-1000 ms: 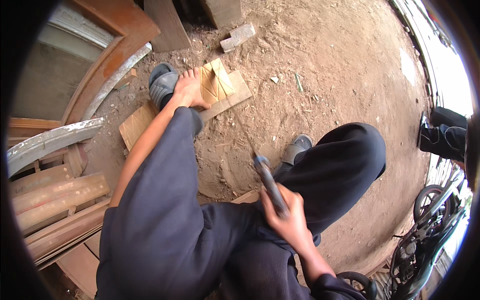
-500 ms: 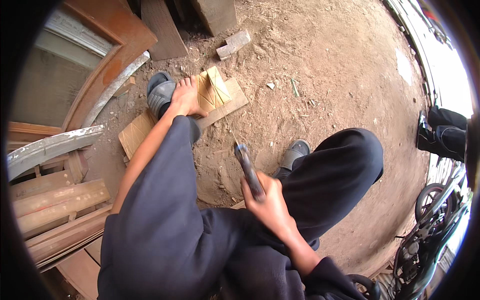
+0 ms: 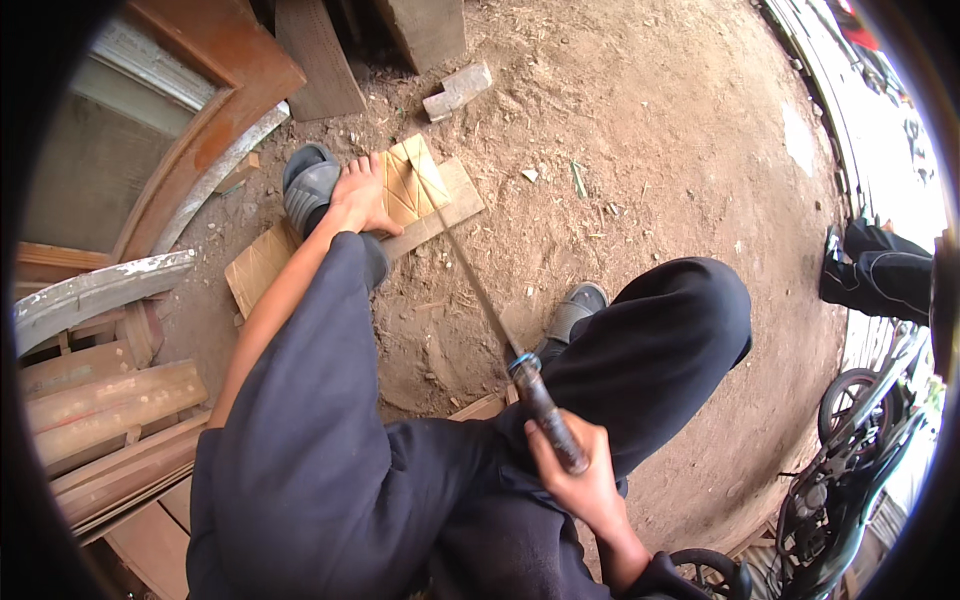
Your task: The person sits on the ground and uses a hand saw to cut a small piece of wood held steady with their left hand and foot. The person repeatedly saws back and forth along the same line to make a cut.
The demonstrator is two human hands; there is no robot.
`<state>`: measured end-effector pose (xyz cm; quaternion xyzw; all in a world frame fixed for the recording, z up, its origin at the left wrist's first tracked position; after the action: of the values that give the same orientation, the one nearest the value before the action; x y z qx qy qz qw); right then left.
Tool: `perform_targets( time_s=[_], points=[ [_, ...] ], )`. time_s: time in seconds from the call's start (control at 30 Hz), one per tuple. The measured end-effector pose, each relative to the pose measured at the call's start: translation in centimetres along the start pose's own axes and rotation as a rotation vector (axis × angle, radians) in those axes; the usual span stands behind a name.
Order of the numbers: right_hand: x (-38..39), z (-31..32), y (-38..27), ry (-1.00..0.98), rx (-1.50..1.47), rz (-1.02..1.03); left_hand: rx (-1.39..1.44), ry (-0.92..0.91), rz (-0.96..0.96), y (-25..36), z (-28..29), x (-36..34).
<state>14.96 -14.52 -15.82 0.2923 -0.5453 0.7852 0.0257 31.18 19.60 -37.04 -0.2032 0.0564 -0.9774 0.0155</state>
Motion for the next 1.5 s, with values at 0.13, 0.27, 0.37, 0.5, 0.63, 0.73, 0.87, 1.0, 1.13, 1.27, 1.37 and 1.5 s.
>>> perform_targets(
  time_s=[0.13, 0.27, 0.37, 0.5, 0.63, 0.73, 0.87, 1.0, 1.13, 1.27, 1.37, 1.5],
  points=[
    [-2.4, 2.4, -1.2, 0.01, -0.03, -0.131, 0.004, -0.017, 0.0, -0.2, -0.3, -0.1],
    [-1.7, 1.7, 0.1, -0.037, 0.03, -0.053, -0.01, -0.015, -0.004, 0.1, -0.5, -0.4],
    [0.1, -0.1, -0.3, -0.071, 0.058, -0.03, -0.016, -0.015, 0.01, -0.2, -0.5, 0.3],
    [-0.8, -0.4, 0.5, -0.009, 0.013, 0.059, -0.028, -0.013, -0.003, 0.1, -0.6, 0.2],
    [-6.6, -4.0, 2.0, -0.049, 0.047, 0.045, 0.041, -0.037, -0.001, 0.3, 0.1, -0.5],
    [-3.2, -2.8, -1.1, -0.06, 0.066, 0.126, 0.016, -0.063, 0.038, -0.8, -0.7, 0.8],
    [-4.0, -2.4, -1.4, -0.102, 0.105, 0.031, 0.036, -0.096, 0.035, -0.5, 0.1, 0.9],
    [-7.5, -4.1, -0.5, -0.068, 0.097, 0.001, 0.016, -0.104, 0.037, 0.4, -0.1, 0.3],
    [-2.8, -2.2, -1.4, -0.046, 0.032, 0.01, 0.031, -0.143, 0.054, 0.0, -0.7, 1.2],
    [-7.8, -4.4, -1.4, -0.04, 0.168, 0.01, 0.037, -0.1, 0.026, 0.2, 0.1, 0.3],
    [-6.3, -3.9, -2.0, -0.045, 0.064, 0.01, -0.045, 0.023, 0.03, 0.0, -0.7, 0.3],
    [-1.5, -1.0, -2.0, -0.081, 0.038, -0.103, -0.049, 0.0, 0.032, -0.7, -0.1, 0.8]
  ],
)
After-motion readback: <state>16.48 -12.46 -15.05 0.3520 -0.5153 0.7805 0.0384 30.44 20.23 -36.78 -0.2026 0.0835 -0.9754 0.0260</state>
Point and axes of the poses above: each hand's wrist, its own x-axis away from the middle knuckle, its own z-axis out of the back of the hand, y = z × x, the point moved 10 cm from there along -x, towards the middle knuckle, and after that the axes turned 1 degree about x, right-handed, at the moved point
